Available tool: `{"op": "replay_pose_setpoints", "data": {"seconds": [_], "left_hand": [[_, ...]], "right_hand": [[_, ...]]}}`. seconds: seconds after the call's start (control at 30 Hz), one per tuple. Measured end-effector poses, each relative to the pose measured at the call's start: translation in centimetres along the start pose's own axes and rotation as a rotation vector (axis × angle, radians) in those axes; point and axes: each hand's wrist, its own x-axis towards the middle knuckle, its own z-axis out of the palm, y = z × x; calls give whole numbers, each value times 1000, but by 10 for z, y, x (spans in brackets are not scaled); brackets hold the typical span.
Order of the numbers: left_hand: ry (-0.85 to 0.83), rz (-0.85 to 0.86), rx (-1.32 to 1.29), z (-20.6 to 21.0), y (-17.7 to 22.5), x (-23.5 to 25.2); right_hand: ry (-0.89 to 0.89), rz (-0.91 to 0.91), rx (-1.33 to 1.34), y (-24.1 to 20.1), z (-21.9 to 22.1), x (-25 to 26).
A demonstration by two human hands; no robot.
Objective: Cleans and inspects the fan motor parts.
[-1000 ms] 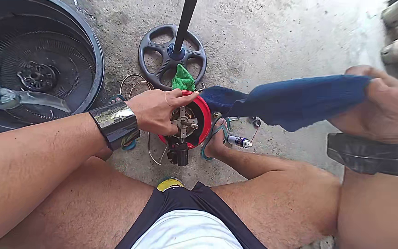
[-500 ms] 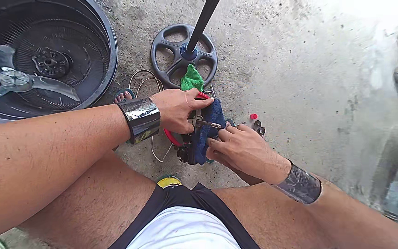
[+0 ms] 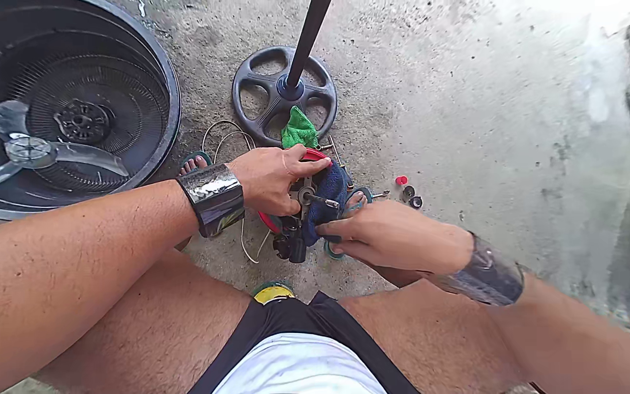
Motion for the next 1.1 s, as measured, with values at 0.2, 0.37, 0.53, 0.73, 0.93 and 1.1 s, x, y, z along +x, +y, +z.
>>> {"op": "replay_pose_setpoints", "data": {"seconds": [0.2,0.37,0.53,0.73,0.93,1.1], "left_hand": [[-14,-1,-81,-2,-12,-6],[-15,-5,-50,-2,-7,-6],[-21,-39,-92,-4,-10,-13],[-17,-19,-74,-1,-10,-9],[-17,-29,-82,-3,-9,-8],[-20,-32,-101,-3,-11,-9]], "right_hand": [[560,-24,-148,34,-5,5],[574,-217,-169,45,-8,4],[663,-290,487,60,-33,-63],[961,-310,636,69,-33,-103],[826,-425,764,42,-38,-86],[963,-212,754,33,-29,-70]]}}
